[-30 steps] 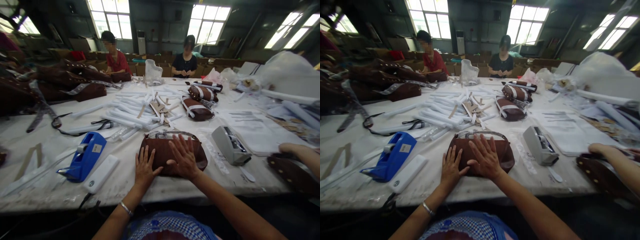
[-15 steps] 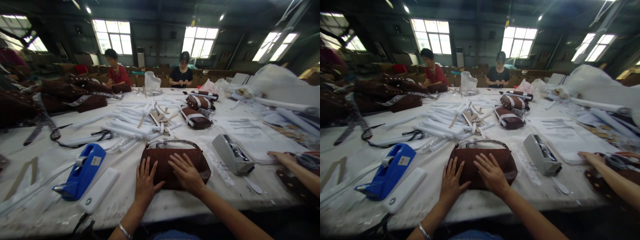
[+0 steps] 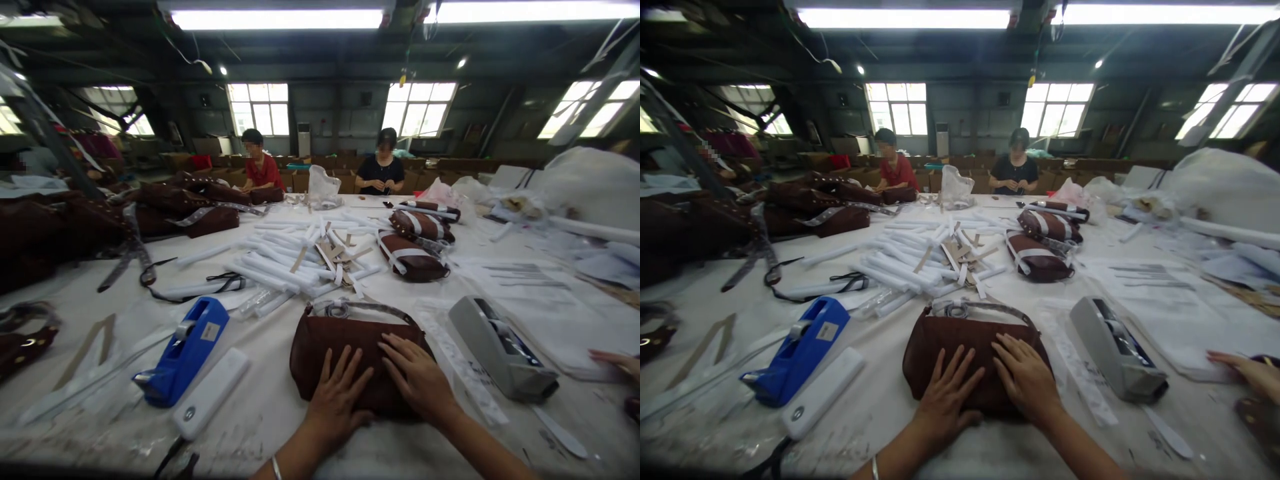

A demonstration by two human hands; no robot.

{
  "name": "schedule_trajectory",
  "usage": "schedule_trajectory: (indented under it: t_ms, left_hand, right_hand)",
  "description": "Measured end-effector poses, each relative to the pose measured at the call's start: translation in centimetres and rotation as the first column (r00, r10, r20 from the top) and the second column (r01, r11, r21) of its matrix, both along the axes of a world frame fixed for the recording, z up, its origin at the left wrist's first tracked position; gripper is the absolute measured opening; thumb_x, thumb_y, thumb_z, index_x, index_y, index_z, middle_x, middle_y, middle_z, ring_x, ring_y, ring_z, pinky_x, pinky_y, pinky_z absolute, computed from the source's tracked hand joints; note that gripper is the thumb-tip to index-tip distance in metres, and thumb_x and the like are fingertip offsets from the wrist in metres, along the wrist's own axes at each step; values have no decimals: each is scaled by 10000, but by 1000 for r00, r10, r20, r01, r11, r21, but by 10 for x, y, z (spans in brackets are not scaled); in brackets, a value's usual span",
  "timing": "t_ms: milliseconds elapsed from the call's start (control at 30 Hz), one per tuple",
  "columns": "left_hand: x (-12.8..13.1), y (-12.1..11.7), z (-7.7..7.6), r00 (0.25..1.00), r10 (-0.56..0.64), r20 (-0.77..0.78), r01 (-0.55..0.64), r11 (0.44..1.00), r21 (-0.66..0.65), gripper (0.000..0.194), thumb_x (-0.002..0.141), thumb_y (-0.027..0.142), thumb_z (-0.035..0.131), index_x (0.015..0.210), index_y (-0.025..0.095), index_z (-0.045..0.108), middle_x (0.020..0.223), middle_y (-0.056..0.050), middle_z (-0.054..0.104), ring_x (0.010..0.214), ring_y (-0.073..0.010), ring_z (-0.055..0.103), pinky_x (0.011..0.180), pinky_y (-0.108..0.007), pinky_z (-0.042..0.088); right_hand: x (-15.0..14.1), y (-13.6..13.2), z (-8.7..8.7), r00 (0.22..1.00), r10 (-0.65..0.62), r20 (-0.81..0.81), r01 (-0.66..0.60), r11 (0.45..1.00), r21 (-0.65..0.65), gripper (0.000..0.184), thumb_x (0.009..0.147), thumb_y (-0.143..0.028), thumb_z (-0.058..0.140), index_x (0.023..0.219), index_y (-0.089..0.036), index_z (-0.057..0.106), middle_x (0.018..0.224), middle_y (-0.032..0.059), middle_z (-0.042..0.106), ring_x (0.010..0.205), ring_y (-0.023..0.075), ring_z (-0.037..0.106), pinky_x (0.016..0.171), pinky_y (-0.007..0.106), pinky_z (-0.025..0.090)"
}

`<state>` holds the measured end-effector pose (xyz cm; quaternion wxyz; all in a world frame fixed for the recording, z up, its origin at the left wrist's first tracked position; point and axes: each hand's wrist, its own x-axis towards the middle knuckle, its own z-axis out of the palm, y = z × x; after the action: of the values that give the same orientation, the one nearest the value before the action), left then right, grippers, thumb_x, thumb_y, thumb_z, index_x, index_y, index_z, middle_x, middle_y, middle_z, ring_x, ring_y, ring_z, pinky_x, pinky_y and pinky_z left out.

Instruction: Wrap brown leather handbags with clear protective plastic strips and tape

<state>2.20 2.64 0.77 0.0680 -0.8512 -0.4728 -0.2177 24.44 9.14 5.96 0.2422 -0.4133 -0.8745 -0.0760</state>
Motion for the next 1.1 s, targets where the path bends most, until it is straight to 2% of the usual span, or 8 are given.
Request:
schedule_trajectory:
  t_ms: [200,400,567,667,800,900,1000,1100]
  left_hand:
    - [-2,-4,-15,999,8,42,-5,997,-77,778,912,623,487,1561,336,167,1664,-30,75,1524,-295,48,1203,-586,-69]
    - [-1,-2,-16,996,-11,92,26,987,-157,795,913,616,490,1566,357,118,1661,-9,78,1521,-312,59,1208,-637,29]
    - [-9,-4,2,988,-71,139,101,970,-221,811,925,592,478,1570,359,44,1652,12,126,1522,-275,86,1228,-604,116]
    - [-11,-7,11,986,-81,147,113,968,-225,809,926,589,479,1568,365,39,1654,2,91,1520,-291,78,1208,-635,155]
    - [-8,-4,6,992,-61,111,83,975,-208,785,929,552,494,1568,355,82,1656,-24,28,1518,-320,71,1177,-672,178]
    - [-5,-1,1,998,-35,52,45,980,-193,779,910,431,557,1568,324,153,1656,-52,32,1513,-345,92,1177,-671,154]
    - [-5,2,10,999,-31,-31,25,982,-186,688,913,208,507,1550,281,258,1643,-79,157,1498,-324,190,1190,-602,204]
    - [-8,9,29,985,-67,-157,35,979,-202,656,891,71,439,1516,246,350,1594,-88,325,1450,-287,332,1160,-487,330]
  right_hand:
    - [-109,76,69,973,120,-199,-162,963,-214,290,988,-308,498,1209,-237,672,1227,44,700,1125,199,644,1000,322,483]
    - [-263,130,54,983,185,-7,-175,916,-360,418,917,-401,620,1295,-226,589,1236,104,684,1208,267,584,975,371,478]
    - [-309,140,43,995,98,18,-80,898,-432,329,816,-198,703,1138,-180,637,1081,147,721,1102,298,633,885,379,494]
    - [-291,140,46,998,24,-59,-49,890,-453,345,874,-203,614,1217,-179,590,1095,153,710,1062,287,651,886,386,486]
    - [-217,130,58,980,-41,-193,-62,865,-497,374,910,-309,576,1266,-192,562,1108,107,714,1018,256,664,892,375,496]
    - [-129,107,64,945,-67,-320,-146,790,-595,417,926,-385,544,1301,-203,576,1108,62,725,924,212,693,813,331,547]
    - [-26,66,65,791,-211,-574,-339,630,-699,575,835,-516,666,1316,-205,615,1153,71,723,1001,264,684,863,379,559]
    - [73,15,63,798,-313,-515,-236,623,-745,590,722,-552,779,1211,-229,706,1219,74,705,1164,322,612,1022,439,485]
